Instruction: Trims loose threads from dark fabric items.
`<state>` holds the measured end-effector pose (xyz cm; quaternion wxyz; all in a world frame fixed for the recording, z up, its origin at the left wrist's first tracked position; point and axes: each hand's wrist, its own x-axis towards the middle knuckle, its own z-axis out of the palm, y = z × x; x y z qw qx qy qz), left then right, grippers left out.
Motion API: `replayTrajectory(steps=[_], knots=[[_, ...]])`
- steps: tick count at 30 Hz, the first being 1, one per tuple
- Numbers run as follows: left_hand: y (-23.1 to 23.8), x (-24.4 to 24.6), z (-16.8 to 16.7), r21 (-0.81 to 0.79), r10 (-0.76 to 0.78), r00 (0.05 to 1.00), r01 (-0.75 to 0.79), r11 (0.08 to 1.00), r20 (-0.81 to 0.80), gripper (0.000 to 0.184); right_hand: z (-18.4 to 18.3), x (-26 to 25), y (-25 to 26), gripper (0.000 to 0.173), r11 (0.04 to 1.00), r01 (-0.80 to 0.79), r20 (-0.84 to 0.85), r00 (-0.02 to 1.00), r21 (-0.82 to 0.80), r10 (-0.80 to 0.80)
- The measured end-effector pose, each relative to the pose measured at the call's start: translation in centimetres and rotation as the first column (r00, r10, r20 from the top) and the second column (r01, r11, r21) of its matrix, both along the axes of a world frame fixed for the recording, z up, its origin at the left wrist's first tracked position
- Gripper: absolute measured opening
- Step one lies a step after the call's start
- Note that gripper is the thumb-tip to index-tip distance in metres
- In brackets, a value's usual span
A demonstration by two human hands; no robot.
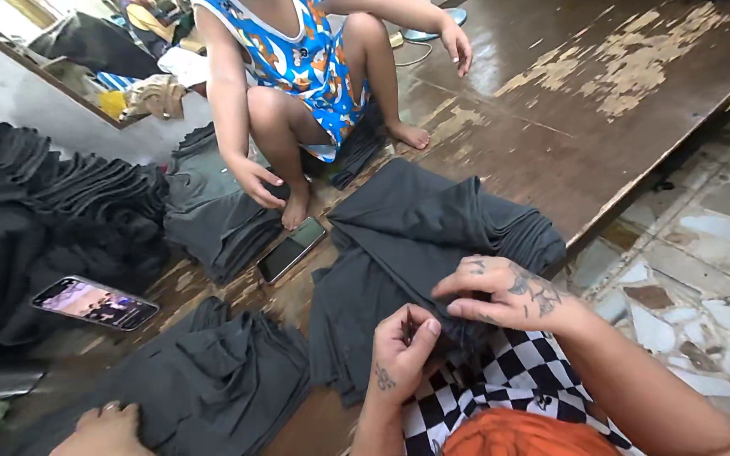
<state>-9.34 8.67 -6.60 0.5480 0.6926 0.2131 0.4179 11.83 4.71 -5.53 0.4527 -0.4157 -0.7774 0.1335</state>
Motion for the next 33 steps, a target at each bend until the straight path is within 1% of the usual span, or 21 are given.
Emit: replayTrajectory(steps=[1,2,4,5,7,8,9,10,12,13,17,19,21,24,27,28,30,32,33], knots=[[-0.2,0.1,0.0,-0.005,0.021,1.0,-0.021,1.0,0.014,0.008,0.0,-0.5,-0.1,0.03,0.999,0.024,0.045,0.999,0.028,-0.026],[-0.5,0.3,0.1,0.008,0.046,0.999,-0.046,0.999,0.025,0.008,0.0,-0.9,-0.2,0.027,0.997,0.046,0.085,0.995,0.061,-0.052],[-1.0,0.6,0.5,0.098,0.072,0.997,-0.075,0.992,0.026,0.01,-0.2,-1.8,-0.6,0.018,0.986,0.085,0.103,0.99,0.145,-0.101],[-1.1,0.6,0.7,0.162,0.052,0.999,-0.053,0.985,0.014,0.014,-0.4,-2.1,-0.7,0.017,0.976,0.11,0.083,0.988,0.187,-0.127],[-0.9,0.2,1.3,0.275,-0.053,0.997,0.066,0.959,-0.054,0.023,-1.1,-2.0,-1.1,0.019,0.965,0.15,0.0,0.988,0.215,-0.154],[-0.7,0.0,1.6,0.304,-0.09,0.99,0.118,0.945,-0.104,0.025,-1.4,-1.6,-1.3,0.02,0.969,0.161,-0.063,0.986,0.188,-0.152],[-0.5,-0.2,2.0,0.323,-0.077,0.984,0.127,0.938,-0.162,0.024,-1.7,-1.1,-1.5,0.023,0.977,0.161,-0.139,0.98,0.14,-0.142],[-0.2,-0.4,2.3,0.345,-0.014,0.972,0.098,0.933,-0.236,0.023,-1.9,-0.7,-1.7,0.026,0.986,0.144,-0.219,0.968,0.087,-0.123],[0.1,-0.5,2.8,0.408,0.13,0.907,0.05,0.912,-0.4,0.042,-2.2,-0.2,-1.9,0.031,0.995,0.096,-0.313,0.946,0.024,-0.084],[0.2,-0.4,2.9,0.45,0.174,0.884,0.045,0.892,-0.433,0.044,-2.2,-0.2,-2.0,0.032,0.997,0.08,-0.331,0.941,0.013,-0.071],[0.1,0.4,3.0,0.612,0.268,0.866,0.054,0.789,-0.423,0.03,-2.4,-0.3,-1.8,0.033,0.998,0.06,-0.384,0.922,0.0,-0.055],[0.0,0.8,3.0,0.668,0.325,0.859,0.027,0.743,-0.395,0.026,-2.4,-0.3,-1.7,0.032,0.999,0.048,-0.394,0.918,0.001,-0.044],[0.0,0.8,3.0,0.674,0.337,0.856,0.018,0.738,-0.392,0.026,-2.3,-0.2,-1.7,0.032,1.0,0.028,-0.399,0.917,-0.002,-0.026],[0.0,0.4,3.0,0.67,0.312,0.856,0.053,0.741,-0.413,0.029,-2.3,-0.2,-1.7,0.032,1.0,0.016,-0.414,0.91,-0.003,-0.015],[0.0,0.5,3.0,0.694,0.349,0.854,0.02,0.719,-0.386,0.027,-2.6,-0.3,-1.6,0.034,1.0,0.012,-0.411,0.912,0.008,-0.008],[0.0,0.5,3.3,0.676,0.356,0.855,-0.007,0.737,-0.378,0.027,-2.5,-0.3,-1.6,0.033,1.0,0.007,-0.403,0.915,0.009,-0.002],[0.3,0.3,3.9,0.57,0.34,0.881,-0.101,0.815,-0.33,0.031,-2.3,-0.6,-2.1,0.031,0.999,-0.042,-0.381,0.924,0.01,0.043],[0.9,0.8,4.5,0.461,0.319,0.925,-0.194,0.866,-0.208,0.036,-2.4,-1.9,-3.7,0.026,0.989,-0.143,-0.347,0.926,0.042,0.148],[1.3,1.1,4.6,0.43,0.302,0.94,-0.21,0.878,-0.157,0.036,-2.8,-3.0,-4.7,0.024,0.976,-0.204,-0.311,0.925,0.071,0.216]])
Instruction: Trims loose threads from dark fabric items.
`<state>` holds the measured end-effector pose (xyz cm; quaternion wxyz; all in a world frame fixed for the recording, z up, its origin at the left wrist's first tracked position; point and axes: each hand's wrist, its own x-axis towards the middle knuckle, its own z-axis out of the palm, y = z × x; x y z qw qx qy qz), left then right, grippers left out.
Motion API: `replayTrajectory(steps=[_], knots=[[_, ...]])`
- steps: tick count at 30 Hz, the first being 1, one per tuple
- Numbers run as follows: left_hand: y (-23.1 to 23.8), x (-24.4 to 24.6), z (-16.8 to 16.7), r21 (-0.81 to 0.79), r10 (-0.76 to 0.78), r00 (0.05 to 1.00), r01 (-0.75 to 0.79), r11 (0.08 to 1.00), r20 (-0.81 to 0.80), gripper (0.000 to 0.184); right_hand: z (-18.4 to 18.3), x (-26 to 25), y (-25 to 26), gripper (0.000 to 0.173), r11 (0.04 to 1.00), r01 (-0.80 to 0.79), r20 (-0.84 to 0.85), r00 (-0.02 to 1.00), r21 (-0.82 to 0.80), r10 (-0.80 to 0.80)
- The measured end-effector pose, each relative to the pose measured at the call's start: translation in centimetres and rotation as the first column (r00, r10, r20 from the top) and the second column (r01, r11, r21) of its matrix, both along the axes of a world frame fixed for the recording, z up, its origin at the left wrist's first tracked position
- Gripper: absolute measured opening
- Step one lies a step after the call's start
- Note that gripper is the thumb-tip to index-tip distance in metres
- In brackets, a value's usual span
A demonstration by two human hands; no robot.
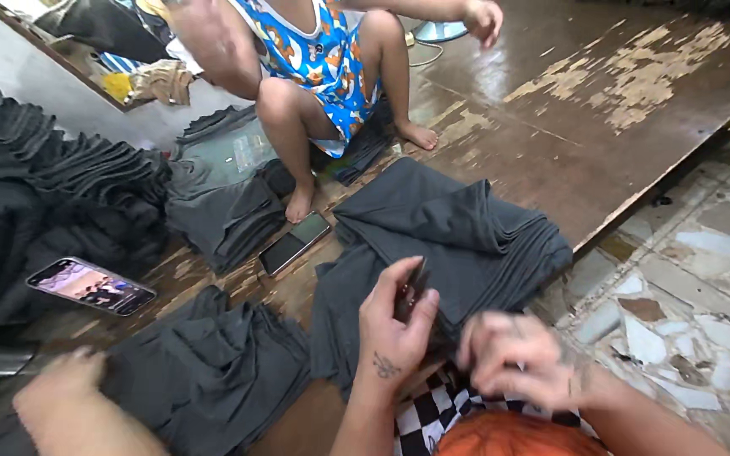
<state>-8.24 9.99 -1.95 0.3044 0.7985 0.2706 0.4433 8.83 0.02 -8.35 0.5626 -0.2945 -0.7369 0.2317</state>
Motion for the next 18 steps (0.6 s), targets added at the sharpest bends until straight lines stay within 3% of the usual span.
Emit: replayTrajectory(steps=[2,4,6,8,10,12,14,15,17,18], knots=[[0.7,0.5,-0.1,-0.059,-0.072,0.997,0.07,0.996,-0.02,0.036,-0.6,-2.4,-1.8,0.026,0.989,-0.128,0.082,0.989,0.075,0.122],[1.3,0.9,0.1,-0.224,-0.202,0.954,0.152,0.963,-0.22,0.038,-0.4,-3.3,-2.2,0.032,0.977,-0.149,0.196,0.973,0.151,0.118],[1.7,1.4,0.0,-0.379,-0.311,0.878,0.165,0.91,-0.364,0.028,0.7,-2.6,-1.7,0.032,0.98,-0.069,0.203,0.979,0.186,0.031],[1.9,1.5,-0.2,-0.407,-0.306,0.891,0.156,0.9,-0.335,0.023,2.6,-0.8,-0.8,0.019,0.976,0.1,0.177,0.975,0.192,-0.135],[1.6,1.6,-0.7,-0.447,-0.232,0.96,0.141,0.883,-0.154,0.018,3.9,0.7,0.4,0.017,0.942,0.281,0.126,0.944,0.181,-0.306],[1.0,1.9,-1.7,-0.512,-0.076,0.981,0.159,0.844,0.179,0.011,3.6,1.8,2.0,0.019,0.908,0.397,0.131,0.901,0.137,-0.414],[0.6,2.2,-2.2,-0.592,0.05,0.875,0.283,0.755,0.481,0.019,2.0,2.3,3.5,0.026,0.891,0.451,0.201,0.869,0.057,-0.453],[0.6,2.2,-2.3,-0.618,0.078,0.822,0.358,0.7,0.565,0.022,1.6,2.3,3.9,0.039,0.888,0.46,0.221,0.863,0.025,-0.453],[0.5,2.0,-2.5,-0.628,0.07,0.765,0.468,0.621,0.64,0.023,1.7,2.0,3.9,0.065,0.875,0.484,0.198,0.857,0.009,-0.476],[0.5,1.8,-2.6,-0.623,0.049,0.75,0.509,0.594,0.66,0.023,1.6,1.7,3.8,0.069,0.859,0.511,0.164,0.846,0.02,-0.507]])
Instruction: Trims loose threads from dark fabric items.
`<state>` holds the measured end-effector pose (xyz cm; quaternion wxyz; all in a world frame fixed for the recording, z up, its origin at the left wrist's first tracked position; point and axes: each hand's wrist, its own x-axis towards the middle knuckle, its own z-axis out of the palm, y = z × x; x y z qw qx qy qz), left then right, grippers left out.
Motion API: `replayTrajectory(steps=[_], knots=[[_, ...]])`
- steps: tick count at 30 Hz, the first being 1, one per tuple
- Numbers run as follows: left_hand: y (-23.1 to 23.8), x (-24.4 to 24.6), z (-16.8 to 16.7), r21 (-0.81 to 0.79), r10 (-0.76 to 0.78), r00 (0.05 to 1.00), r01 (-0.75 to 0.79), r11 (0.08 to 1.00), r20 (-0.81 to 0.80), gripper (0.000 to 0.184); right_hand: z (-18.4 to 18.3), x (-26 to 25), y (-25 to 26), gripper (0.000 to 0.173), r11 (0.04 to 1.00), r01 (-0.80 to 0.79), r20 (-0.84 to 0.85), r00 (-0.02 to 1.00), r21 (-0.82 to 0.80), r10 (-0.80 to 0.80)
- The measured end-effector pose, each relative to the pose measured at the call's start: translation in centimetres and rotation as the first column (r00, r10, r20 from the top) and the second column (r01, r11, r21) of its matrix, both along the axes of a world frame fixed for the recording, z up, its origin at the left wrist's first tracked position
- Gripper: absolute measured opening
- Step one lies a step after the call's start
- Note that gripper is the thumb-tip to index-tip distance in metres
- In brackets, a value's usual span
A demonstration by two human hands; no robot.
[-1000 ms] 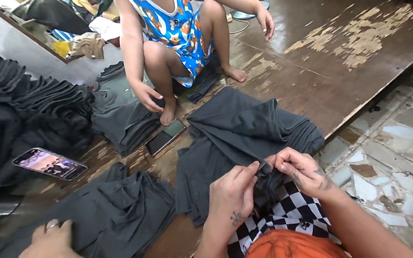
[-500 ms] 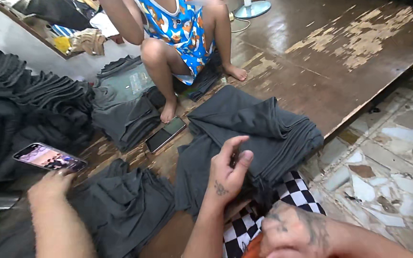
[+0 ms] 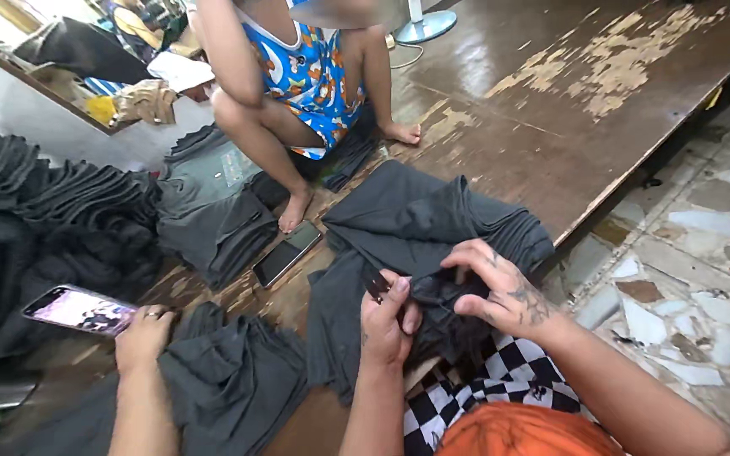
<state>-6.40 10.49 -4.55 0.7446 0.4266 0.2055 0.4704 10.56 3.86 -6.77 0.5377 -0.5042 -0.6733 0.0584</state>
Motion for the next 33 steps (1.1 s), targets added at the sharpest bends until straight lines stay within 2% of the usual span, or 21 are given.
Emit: replayTrajectory(steps=[3,6,7,9,10,15,16,18,19,20,21,22,23,26,28,31,33], knots=[[0.2,-0.3,-0.1,0.016,-0.086,0.996,0.086,0.996,0.029,0.016,-0.4,-0.4,0.0,0.069,0.997,0.056,-0.005,0.998,0.055,-0.056],[0.2,-0.3,-0.2,-0.009,-0.084,0.996,0.084,0.996,0.009,0.018,-0.1,-0.9,0.2,0.072,0.999,0.051,0.129,0.99,0.013,-0.053],[0.2,-0.3,-0.2,-0.012,-0.081,0.997,0.081,0.997,-0.005,0.018,-0.2,-1.1,0.4,0.065,0.997,0.068,0.159,0.985,0.033,-0.073],[0.1,-0.4,-0.2,-0.008,-0.078,0.996,0.078,0.997,-0.03,0.018,-0.6,-1.2,0.5,0.038,0.992,0.074,0.143,0.986,0.098,-0.088],[0.1,-0.5,-0.3,0.0,-0.08,0.996,0.08,0.997,-0.041,0.017,-0.8,-0.7,0.1,0.032,0.993,0.042,0.115,0.992,0.107,-0.054],[0.6,-1.4,-1.2,0.009,-0.145,0.988,0.145,0.989,0.051,0.017,-1.7,2.8,-1.4,0.033,0.986,-0.153,-0.026,0.988,0.071,0.155],[0.6,-1.5,-1.1,0.007,-0.133,0.991,0.133,0.991,0.03,0.019,-1.6,3.0,-1.6,0.031,0.978,-0.199,-0.046,0.978,0.06,0.202],[0.2,-1.3,-0.4,0.077,-0.092,0.988,0.103,0.992,-0.127,0.014,-1.7,2.9,-1.5,0.03,0.967,-0.251,-0.053,0.966,0.045,0.254],[-0.1,-1.0,0.3,0.147,-0.064,0.968,0.101,0.984,-0.241,0.007,-1.8,2.6,-1.3,0.03,0.966,-0.254,-0.028,0.966,0.046,0.255],[-0.4,-0.8,0.9,0.223,-0.031,0.94,0.113,0.968,-0.34,0.008,-1.9,2.2,-1.2,0.03,0.967,-0.249,0.015,0.969,0.058,0.248],[-0.7,-0.5,1.3,0.285,-0.007,0.917,0.132,0.949,-0.399,0.016,-2.0,1.9,-1.1,0.03,0.967,-0.244,0.058,0.969,0.072,0.24],[-0.7,-0.2,1.4,0.32,0.005,0.908,0.143,0.936,-0.419,0.013,-2.0,1.7,-1.0,0.029,0.966,-0.244,0.087,0.968,0.084,0.237],[-0.6,-0.1,1.3,0.329,0.008,0.912,0.14,0.934,-0.41,0.004,-2.0,1.8,-1.0,0.029,0.964,-0.249,0.092,0.966,0.095,0.241],[-0.1,-0.7,0.3,0.243,-0.072,0.955,0.146,0.959,-0.289,0.01,-2.2,2.7,-1.3,0.032,0.97,-0.217,0.004,0.976,0.111,0.218],[0.1,-1.1,-0.3,0.197,-0.112,0.971,0.154,0.968,-0.21,0.013,-2.0,2.5,-1.2,0.038,0.985,-0.133,-0.028,0.99,0.11,0.137],[0.2,-1.1,-0.8,0.217,-0.146,0.972,0.185,0.958,-0.185,0.016,-1.2,0.5,-0.9,0.05,0.997,0.055,0.132,0.989,0.062,-0.062],[0.4,-1.1,-1.0,0.216,-0.172,0.97,0.207,0.954,-0.17,0.016,-1.2,0.0,-0.4,0.039,0.992,0.053,0.218,0.973,0.119,-0.078]])
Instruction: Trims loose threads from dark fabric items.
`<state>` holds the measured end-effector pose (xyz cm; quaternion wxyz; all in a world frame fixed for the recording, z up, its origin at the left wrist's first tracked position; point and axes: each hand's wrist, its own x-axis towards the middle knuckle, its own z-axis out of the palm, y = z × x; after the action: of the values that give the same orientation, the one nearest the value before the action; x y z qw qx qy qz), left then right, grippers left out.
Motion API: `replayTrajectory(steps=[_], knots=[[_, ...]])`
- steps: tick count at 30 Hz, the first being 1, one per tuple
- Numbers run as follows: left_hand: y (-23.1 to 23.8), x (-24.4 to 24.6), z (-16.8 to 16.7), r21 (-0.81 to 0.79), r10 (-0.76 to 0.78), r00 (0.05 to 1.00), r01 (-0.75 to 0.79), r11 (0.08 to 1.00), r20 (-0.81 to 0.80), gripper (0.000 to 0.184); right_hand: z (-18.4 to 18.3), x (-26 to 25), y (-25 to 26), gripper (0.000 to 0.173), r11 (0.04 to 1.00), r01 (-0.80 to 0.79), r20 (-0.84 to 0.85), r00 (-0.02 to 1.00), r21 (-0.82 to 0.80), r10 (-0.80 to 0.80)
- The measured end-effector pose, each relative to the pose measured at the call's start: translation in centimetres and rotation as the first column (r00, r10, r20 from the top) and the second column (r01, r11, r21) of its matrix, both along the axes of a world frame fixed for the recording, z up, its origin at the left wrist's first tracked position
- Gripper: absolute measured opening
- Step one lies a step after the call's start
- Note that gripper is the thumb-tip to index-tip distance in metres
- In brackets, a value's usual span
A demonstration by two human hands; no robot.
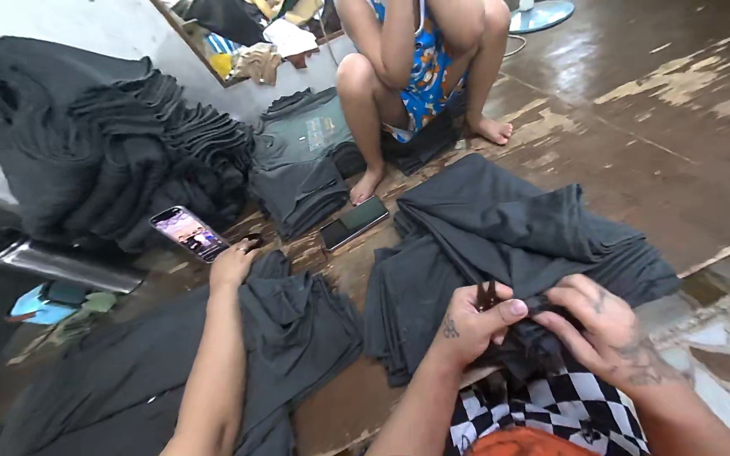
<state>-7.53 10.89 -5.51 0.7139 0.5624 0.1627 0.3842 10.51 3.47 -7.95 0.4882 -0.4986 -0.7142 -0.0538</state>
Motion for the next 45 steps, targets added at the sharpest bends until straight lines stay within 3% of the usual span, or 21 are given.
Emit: replayTrajectory(steps=[2,6,9,12,14,16,20,23,26,30,32,35,38,39,42,45], knots=[[0.1,-0.1,-0.1,-0.021,-0.002,1.0,0.002,1.0,0.022,0.012,0.1,0.9,-0.1,0.032,0.989,-0.147,-0.1,0.984,-0.003,0.146],[-0.2,0.1,-0.6,-0.033,0.055,0.998,-0.054,0.998,0.039,0.004,0.4,2.4,-0.7,0.038,0.935,-0.349,-0.297,0.901,-0.062,0.316],[-0.3,0.3,-1.0,-0.019,0.08,0.995,-0.079,0.997,0.051,0.007,0.7,1.9,-0.8,0.054,0.952,-0.276,-0.292,0.929,-0.135,0.228],[-0.2,0.3,-1.0,-0.005,0.061,0.997,-0.061,0.998,0.046,0.006,1.4,0.3,-0.4,0.066,0.984,-0.076,-0.109,0.992,-0.162,0.059],[-0.2,0.2,-0.8,-0.01,0.051,0.998,-0.05,0.999,0.033,0.004,1.2,-0.4,-0.1,0.048,0.995,0.004,-0.002,1.0,-0.101,-0.005],[-0.3,0.2,-0.5,0.002,0.041,0.999,-0.041,0.999,0.011,0.006,0.9,0.2,-0.4,0.033,0.996,-0.048,-0.033,0.998,-0.069,0.046],[-0.5,-0.4,0.1,0.076,0.04,0.998,-0.037,0.996,-0.044,0.01,0.0,2.0,-0.9,0.036,0.961,-0.239,-0.156,0.964,-0.14,0.217],[-0.5,-0.7,0.0,0.069,0.048,0.998,-0.045,0.997,-0.04,0.013,0.6,0.9,-0.5,0.045,0.979,-0.136,-0.048,0.99,-0.148,0.131],[-0.6,-0.6,0.0,0.09,0.047,0.997,-0.041,0.995,-0.064,0.013,1.0,-0.2,0.2,0.033,0.996,-0.086,0.07,0.994,-0.004,0.086],[-0.5,-0.6,-0.3,0.19,0.013,0.999,-0.006,0.982,-0.033,0.007,0.6,1.2,-0.4,0.032,0.983,-0.179,-0.161,0.972,-0.046,0.17],[-0.4,-0.6,-1.1,0.144,0.008,0.999,-0.013,0.99,0.038,0.009,0.4,1.9,-0.8,0.029,0.976,-0.207,-0.262,0.948,-0.067,0.183],[-0.7,-0.1,-1.3,0.095,0.059,0.998,-0.061,0.994,0.029,0.012,0.7,1.8,-0.9,0.033,0.975,-0.215,-0.269,0.944,-0.059,0.192],[-1.7,0.9,0.5,0.263,0.167,0.968,-0.114,0.958,-0.189,0.029,1.0,1.5,-1.0,0.031,0.976,-0.201,-0.219,0.959,-0.08,0.18],[-1.9,1.4,0.7,0.321,0.204,0.953,-0.125,0.939,-0.223,0.022,1.1,1.4,-1.0,0.029,0.975,-0.206,-0.214,0.959,-0.085,0.184],[-1.8,1.5,0.4,0.368,0.242,0.946,-0.15,0.918,-0.216,0.008,0.7,1.6,-1.1,0.028,0.952,-0.288,-0.294,0.923,-0.106,0.247],[-1.9,0.5,0.2,0.527,0.361,0.896,-0.182,0.83,-0.259,0.017,0.4,1.8,-1.1,0.029,0.925,-0.366,-0.377,0.875,-0.106,0.303]])
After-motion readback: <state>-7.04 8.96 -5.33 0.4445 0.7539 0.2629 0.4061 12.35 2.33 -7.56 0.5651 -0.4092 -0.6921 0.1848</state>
